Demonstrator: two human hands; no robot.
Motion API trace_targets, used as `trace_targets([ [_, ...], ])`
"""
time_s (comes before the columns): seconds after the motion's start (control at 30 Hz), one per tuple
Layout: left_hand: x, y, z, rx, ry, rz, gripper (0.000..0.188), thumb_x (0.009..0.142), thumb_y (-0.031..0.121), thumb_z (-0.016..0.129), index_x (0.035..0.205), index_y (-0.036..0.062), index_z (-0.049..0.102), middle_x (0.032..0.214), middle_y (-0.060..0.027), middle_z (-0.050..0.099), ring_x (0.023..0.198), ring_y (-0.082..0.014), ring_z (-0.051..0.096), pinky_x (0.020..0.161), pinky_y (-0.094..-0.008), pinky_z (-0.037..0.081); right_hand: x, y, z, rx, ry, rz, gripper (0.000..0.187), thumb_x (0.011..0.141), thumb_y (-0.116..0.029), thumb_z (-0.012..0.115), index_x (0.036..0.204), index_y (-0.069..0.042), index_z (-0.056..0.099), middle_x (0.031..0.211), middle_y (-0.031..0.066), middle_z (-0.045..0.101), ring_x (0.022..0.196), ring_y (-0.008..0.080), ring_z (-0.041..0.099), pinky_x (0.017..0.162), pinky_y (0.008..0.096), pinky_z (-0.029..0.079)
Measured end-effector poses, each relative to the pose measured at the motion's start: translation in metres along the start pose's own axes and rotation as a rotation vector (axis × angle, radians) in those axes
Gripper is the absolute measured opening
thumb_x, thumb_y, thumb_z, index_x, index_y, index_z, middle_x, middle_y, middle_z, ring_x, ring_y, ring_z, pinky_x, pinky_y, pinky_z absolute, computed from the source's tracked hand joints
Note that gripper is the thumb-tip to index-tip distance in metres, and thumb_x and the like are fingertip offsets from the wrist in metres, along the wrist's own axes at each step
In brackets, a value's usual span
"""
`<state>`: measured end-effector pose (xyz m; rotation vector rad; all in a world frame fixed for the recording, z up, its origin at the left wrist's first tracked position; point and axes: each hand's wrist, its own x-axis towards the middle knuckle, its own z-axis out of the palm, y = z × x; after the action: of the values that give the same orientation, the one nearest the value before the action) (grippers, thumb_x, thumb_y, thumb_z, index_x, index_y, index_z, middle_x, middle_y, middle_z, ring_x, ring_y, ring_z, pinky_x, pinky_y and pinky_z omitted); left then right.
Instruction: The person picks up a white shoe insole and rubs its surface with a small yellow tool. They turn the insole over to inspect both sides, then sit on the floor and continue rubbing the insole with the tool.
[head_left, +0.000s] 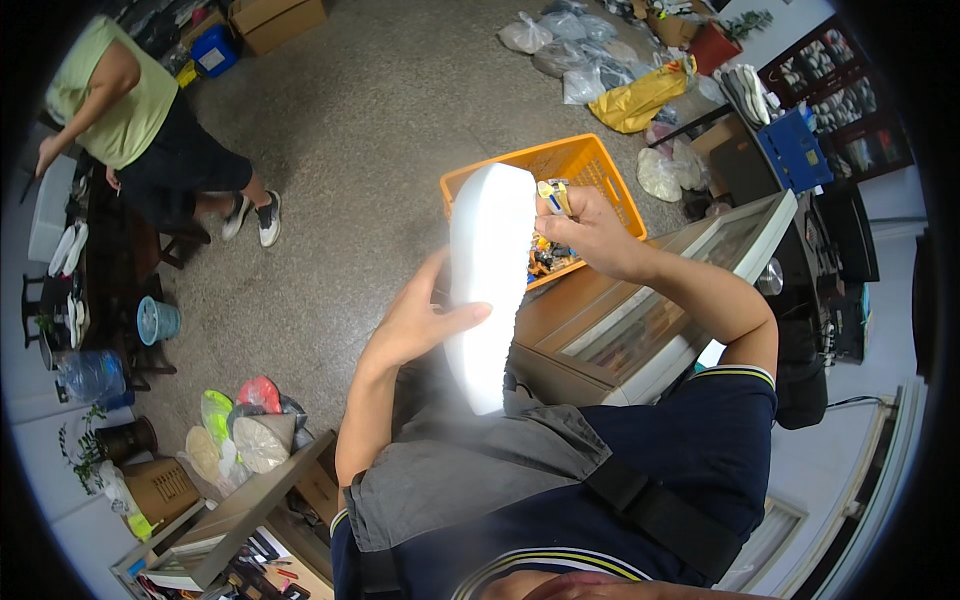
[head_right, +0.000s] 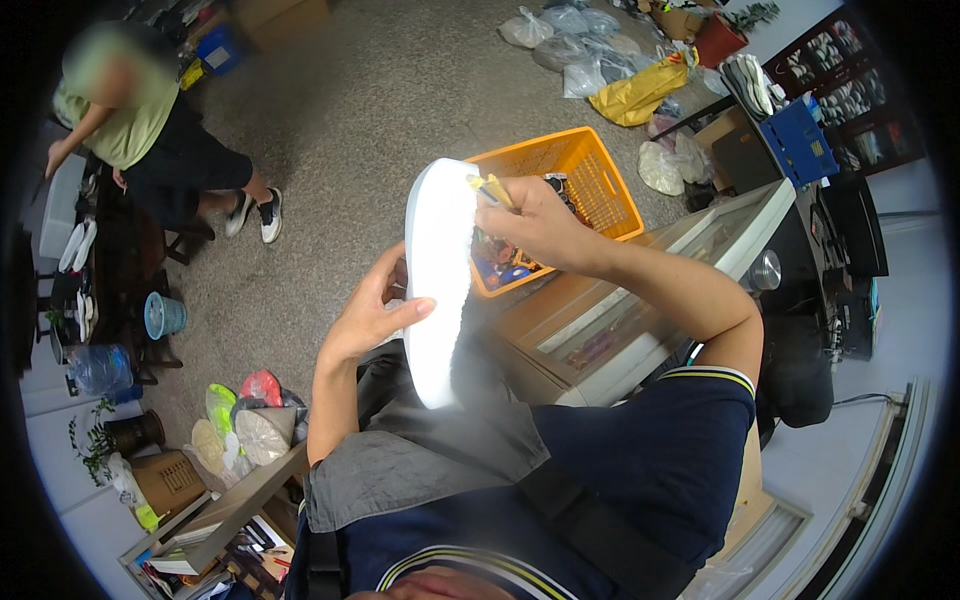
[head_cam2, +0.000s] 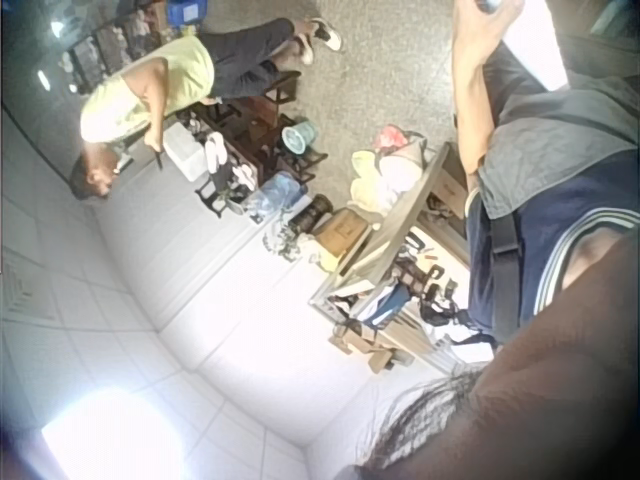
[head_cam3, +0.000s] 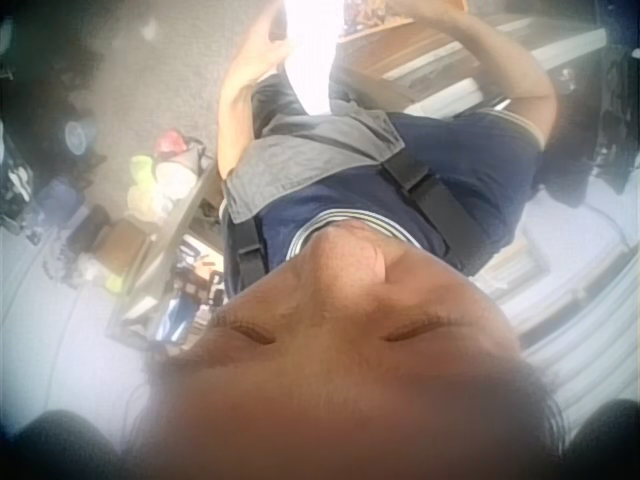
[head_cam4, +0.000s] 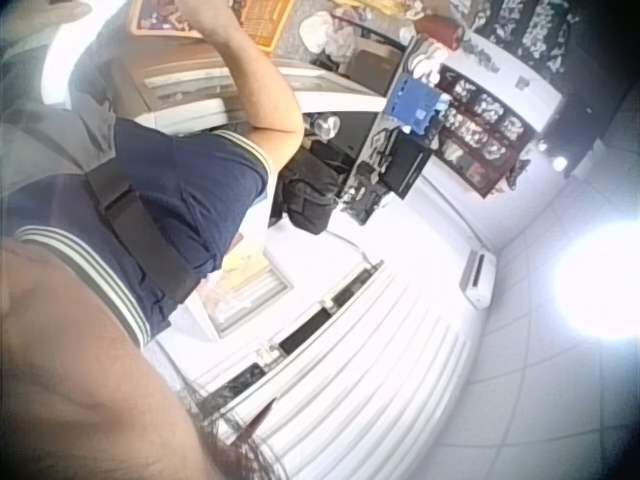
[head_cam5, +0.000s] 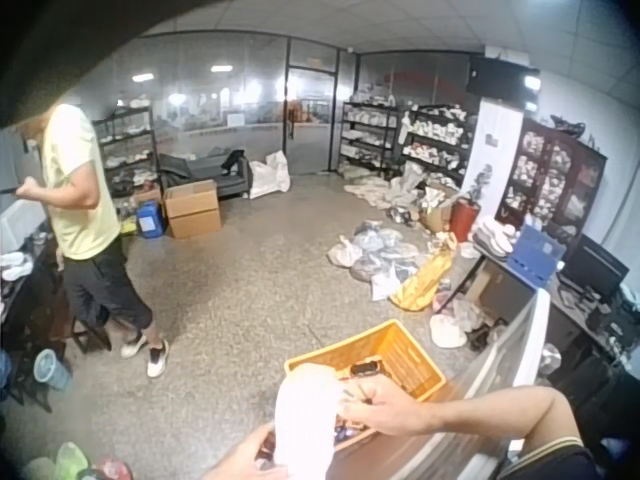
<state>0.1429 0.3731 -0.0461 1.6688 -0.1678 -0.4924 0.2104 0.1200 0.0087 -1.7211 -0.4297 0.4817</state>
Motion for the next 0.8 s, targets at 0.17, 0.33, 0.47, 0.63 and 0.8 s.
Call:
trace_targets([
  [0.17,0.0012,0.0008,-0.0011,-0.049,-0.007,-0.009,0.093,0.075,0.036,0.081,0.146,-0.0053,0.037,0.134,-0.0261,0.054,0.116,-0.0316,0.061,0.09,-0.0381,0.055,-0.0016,0.001,-0.005,-0.007,-0.126,0.019,0.02,0.095,-0.016,0.056,0.081,-0.003,0.06,0.07,0.0002,0.06,0.065,0.0047,0.053,0.059,0.0235,0.043],
  [0.33,0.0,0.0026,-0.003,-0.055,-0.01,0.003,0.091,0.077,0.032,0.081,0.147,-0.0049,0.036,0.134,-0.0247,0.054,0.118,-0.0298,0.059,0.092,-0.0384,0.054,0.0009,0.0029,-0.0013,0.051,-0.063,0.079,0.023,0.099,-0.022,0.058,0.082,-0.007,0.061,0.069,-0.0051,0.052,0.063,0.0025,0.045,0.057,0.0215,0.036],
  [0.47,-0.0002,0.0038,-0.0027,-0.067,-0.013,0.016,0.09,0.078,0.03,0.081,0.147,-0.0051,0.036,0.134,-0.0241,0.054,0.119,-0.0295,0.058,0.093,-0.039,0.053,0.002,0.0003,-0.0006,0.148,-0.011,0.172,0.023,0.1,-0.028,0.059,0.09,-0.008,0.062,0.067,-0.0077,0.047,0.061,0.0008,0.04,0.055,0.0195,0.032],
  [0.63,-0.0003,0.004,-0.0029,-0.049,-0.021,0.002,0.091,0.077,0.033,0.081,0.146,-0.0056,0.036,0.135,-0.0247,0.053,0.12,-0.0303,0.058,0.094,-0.0397,0.053,0.003,-0.0011,-0.0001,0.202,-0.022,0.144,0.015,0.099,-0.024,0.059,0.092,-0.01,0.058,0.069,-0.0083,0.046,0.059,-0.0001,0.037,0.051,0.0187,0.029],
  [0.8,0.0006,0.0003,-0.0022,-0.019,-0.026,-0.002,0.094,0.075,0.037,0.082,0.146,-0.0058,0.037,0.136,-0.0262,0.052,0.121,-0.032,0.058,0.094,-0.0405,0.052,0.0043,-0.0011,-0.0048,0.202,-0.032,0.136,0.015,0.096,-0.017,0.058,0.084,-0.006,0.059,0.071,-0.002,0.055,0.063,0.0071,0.056,0.058,0.0231,0.047],
])
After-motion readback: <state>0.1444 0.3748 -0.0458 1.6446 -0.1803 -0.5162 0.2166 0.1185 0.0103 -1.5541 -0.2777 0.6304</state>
